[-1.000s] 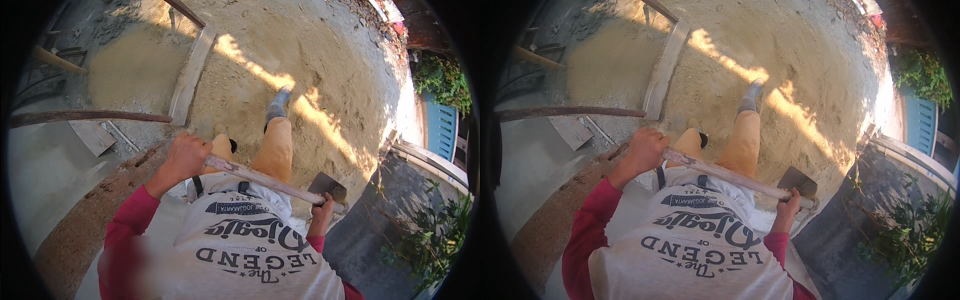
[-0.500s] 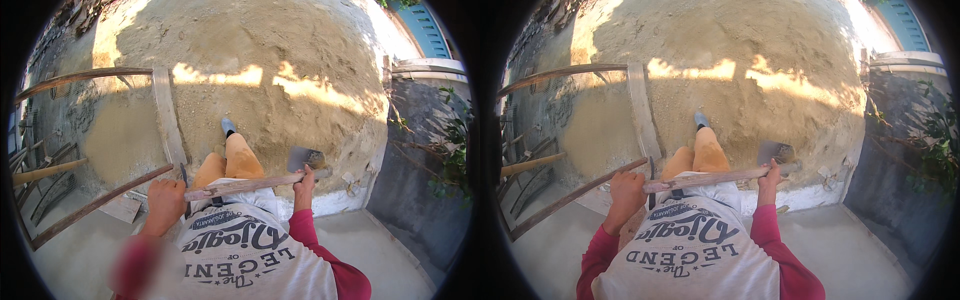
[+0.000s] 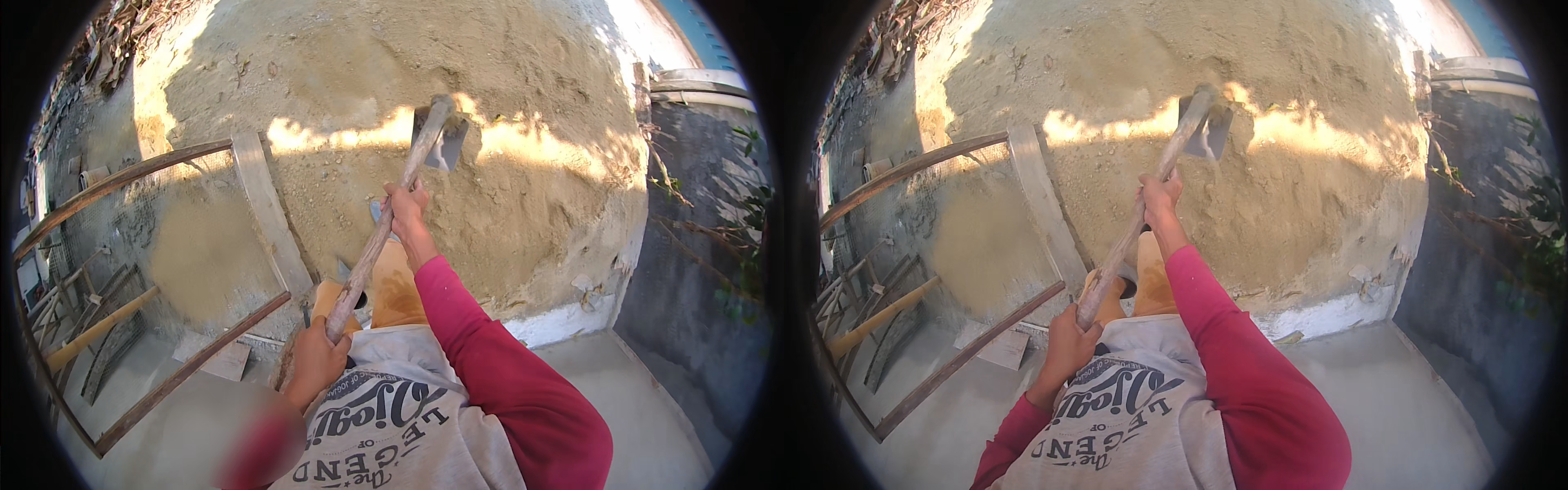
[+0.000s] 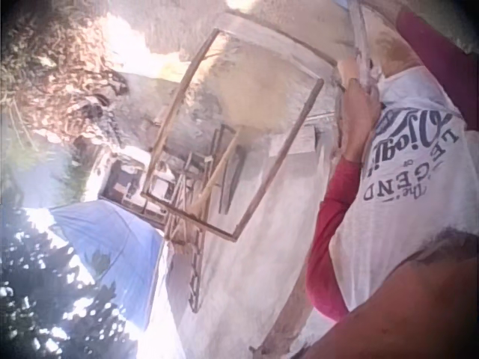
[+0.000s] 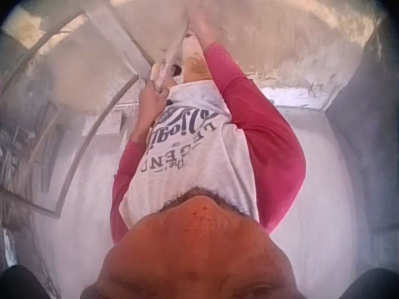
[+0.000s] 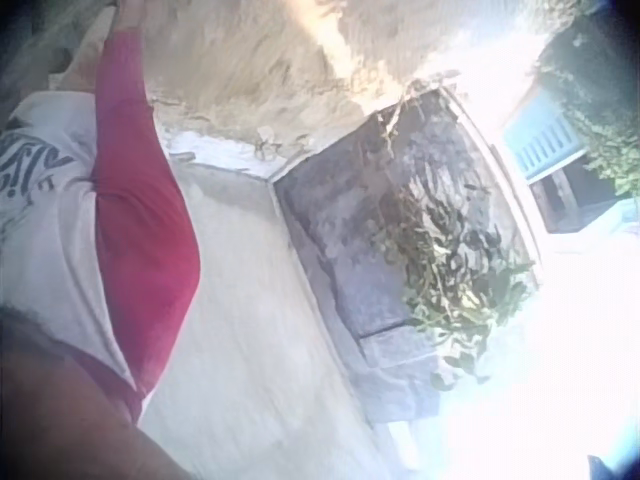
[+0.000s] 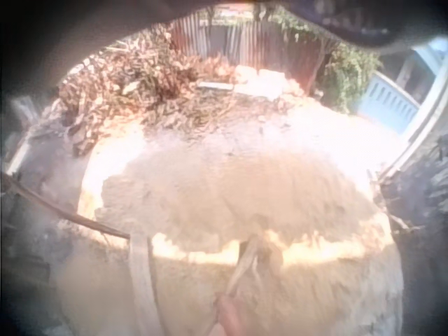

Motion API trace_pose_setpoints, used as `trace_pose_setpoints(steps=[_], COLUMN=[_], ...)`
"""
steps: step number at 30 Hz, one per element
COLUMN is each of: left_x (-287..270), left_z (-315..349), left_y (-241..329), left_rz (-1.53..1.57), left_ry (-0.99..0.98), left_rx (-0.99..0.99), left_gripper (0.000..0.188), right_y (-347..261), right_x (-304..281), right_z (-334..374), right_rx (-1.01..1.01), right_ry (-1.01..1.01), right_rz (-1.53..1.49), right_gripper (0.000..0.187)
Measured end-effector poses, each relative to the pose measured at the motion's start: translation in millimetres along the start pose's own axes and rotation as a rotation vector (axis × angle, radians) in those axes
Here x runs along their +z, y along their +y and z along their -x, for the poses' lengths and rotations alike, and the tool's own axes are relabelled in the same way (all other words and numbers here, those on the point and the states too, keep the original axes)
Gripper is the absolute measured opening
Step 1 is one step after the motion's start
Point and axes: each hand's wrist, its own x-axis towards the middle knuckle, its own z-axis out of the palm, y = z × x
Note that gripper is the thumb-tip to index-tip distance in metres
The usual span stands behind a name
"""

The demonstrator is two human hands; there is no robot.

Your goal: The person uses a hoe to level and spread sand on the ground within a fenced area. They briefly handle a wooden plank and a metal frame, moving them aside before continuing to rake the sand surface.

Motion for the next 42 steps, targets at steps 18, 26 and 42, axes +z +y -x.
trace_pose_setpoints(steps=[18,26,42], left_x=[228.6,179.2,159.3], left_z=[-81.0,-94.9,-97.9], left_y=[96.1,175.9,283.0], left_rz=[0.518,0.678,0.977], left_ry=[-0.716,-0.892,0.059], left_rx=[-0.604,-0.405,0.901], left_gripper=[0.009,0.018,0.041], right_y=[128.4,45.4,-80.2], right_x=[-254.7,-278.0,-335.1], right_z=[-45.2,-75.7,-28.6], right_rx=[0.315,0.508,0.451], right_ry=[0.173,0.055,-0.126], right_rz=[0.539,0.305,-0.851], right_gripper=[0.034,0.013,0.029])
